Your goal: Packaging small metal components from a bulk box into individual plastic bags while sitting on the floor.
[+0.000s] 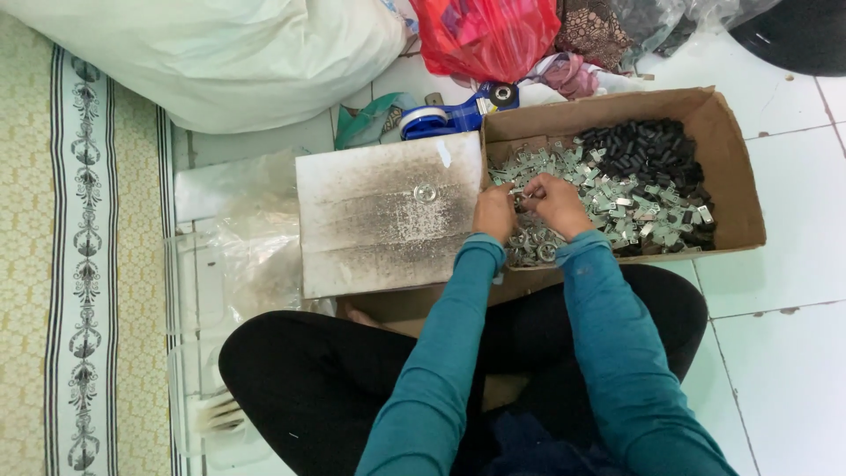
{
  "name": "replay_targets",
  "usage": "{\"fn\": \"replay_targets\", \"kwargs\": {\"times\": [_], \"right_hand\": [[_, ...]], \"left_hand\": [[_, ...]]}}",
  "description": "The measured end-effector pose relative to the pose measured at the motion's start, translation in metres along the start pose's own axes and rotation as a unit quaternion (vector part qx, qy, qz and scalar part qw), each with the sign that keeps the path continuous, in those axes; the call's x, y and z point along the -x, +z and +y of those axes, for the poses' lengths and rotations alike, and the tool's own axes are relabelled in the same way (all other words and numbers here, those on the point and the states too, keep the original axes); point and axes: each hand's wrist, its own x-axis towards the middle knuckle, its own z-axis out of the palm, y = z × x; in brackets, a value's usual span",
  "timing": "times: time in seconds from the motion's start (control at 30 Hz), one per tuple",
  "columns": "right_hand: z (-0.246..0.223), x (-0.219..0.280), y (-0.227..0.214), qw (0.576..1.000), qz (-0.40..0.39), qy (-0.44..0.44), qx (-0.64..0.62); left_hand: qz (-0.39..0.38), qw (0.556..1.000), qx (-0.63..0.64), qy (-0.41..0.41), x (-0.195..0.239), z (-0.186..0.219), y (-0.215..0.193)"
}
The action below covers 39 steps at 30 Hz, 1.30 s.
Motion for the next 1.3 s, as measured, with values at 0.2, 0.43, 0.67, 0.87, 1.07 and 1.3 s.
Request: {"fn": "replay_targets", "kwargs": {"times": [0.2, 0.43, 0.67, 0.87, 1.07, 1.3], "right_hand": [[-0.029, 0.014, -0.017, 0.993, 0.018, -0.05, -0.109], [-0.082, 0.018, 0.031, 0.986, 0.038, -0.133, -0.096], [-0.1, -0.007, 0.075, 0.963, 0.081, -0.247, 0.071], [-0.111, -0.012, 0.072, 0.939, 0.117, -0.294, 0.136], [-0.092, -0.003, 0.028, 0.935, 0.121, -0.299, 0.147], [-0.045, 0.02, -0.024, 0.967, -0.007, -0.095, 0.237]], "left_hand": [[0.043, 0.98, 0.192, 0.02, 0.071, 0.07, -0.066], [0.209, 0.977, 0.037, -0.024, 0.1, 0.047, -0.103], [0.299, 0.949, -0.069, -0.076, 0.101, 0.02, -0.121], [0.301, 0.941, -0.141, -0.069, 0.097, 0.014, -0.122], [0.289, 0.949, -0.121, -0.037, 0.097, 0.032, -0.116], [0.136, 0.961, -0.176, 0.163, 0.05, 0.011, -0.017]]}}
